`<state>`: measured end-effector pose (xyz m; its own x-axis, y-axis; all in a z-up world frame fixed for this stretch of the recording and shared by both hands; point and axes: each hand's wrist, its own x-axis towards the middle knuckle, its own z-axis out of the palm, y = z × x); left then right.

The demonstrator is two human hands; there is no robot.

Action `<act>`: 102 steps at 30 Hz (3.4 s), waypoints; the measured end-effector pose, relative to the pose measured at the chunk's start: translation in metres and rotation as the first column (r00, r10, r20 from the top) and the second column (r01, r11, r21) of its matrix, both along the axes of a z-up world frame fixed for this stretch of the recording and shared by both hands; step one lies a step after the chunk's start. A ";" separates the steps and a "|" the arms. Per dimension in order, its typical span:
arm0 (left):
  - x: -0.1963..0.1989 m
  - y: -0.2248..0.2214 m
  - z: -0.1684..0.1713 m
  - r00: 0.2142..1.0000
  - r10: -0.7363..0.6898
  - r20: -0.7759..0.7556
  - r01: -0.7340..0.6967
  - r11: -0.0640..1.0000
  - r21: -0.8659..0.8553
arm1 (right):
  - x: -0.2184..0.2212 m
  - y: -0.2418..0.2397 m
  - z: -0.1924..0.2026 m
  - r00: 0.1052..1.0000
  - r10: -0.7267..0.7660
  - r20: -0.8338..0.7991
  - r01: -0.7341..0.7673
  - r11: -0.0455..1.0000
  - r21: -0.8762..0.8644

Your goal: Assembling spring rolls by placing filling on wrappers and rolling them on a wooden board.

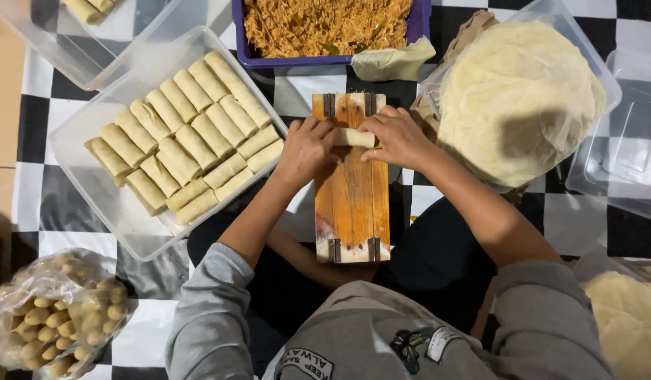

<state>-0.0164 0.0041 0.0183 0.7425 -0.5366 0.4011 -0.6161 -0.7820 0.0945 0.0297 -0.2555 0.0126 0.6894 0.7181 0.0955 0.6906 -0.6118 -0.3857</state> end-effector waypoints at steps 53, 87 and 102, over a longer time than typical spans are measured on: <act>-0.096 0.022 -0.018 0.819 -0.035 -0.573 -0.176 0.935 -0.307 | -0.140 0.013 -0.022 0.964 -0.090 -0.251 0.187 0.901 0.393; -0.059 0.339 -0.143 0.415 0.404 -0.816 -0.835 -0.188 -0.517 | -0.210 0.118 -0.006 0.670 0.034 -0.742 0.526 0.682 0.507; -0.061 0.249 -0.045 0.244 0.694 -0.678 -0.901 -0.096 -0.423 | -0.199 0.107 -0.023 0.675 -0.033 -0.737 0.537 0.707 0.460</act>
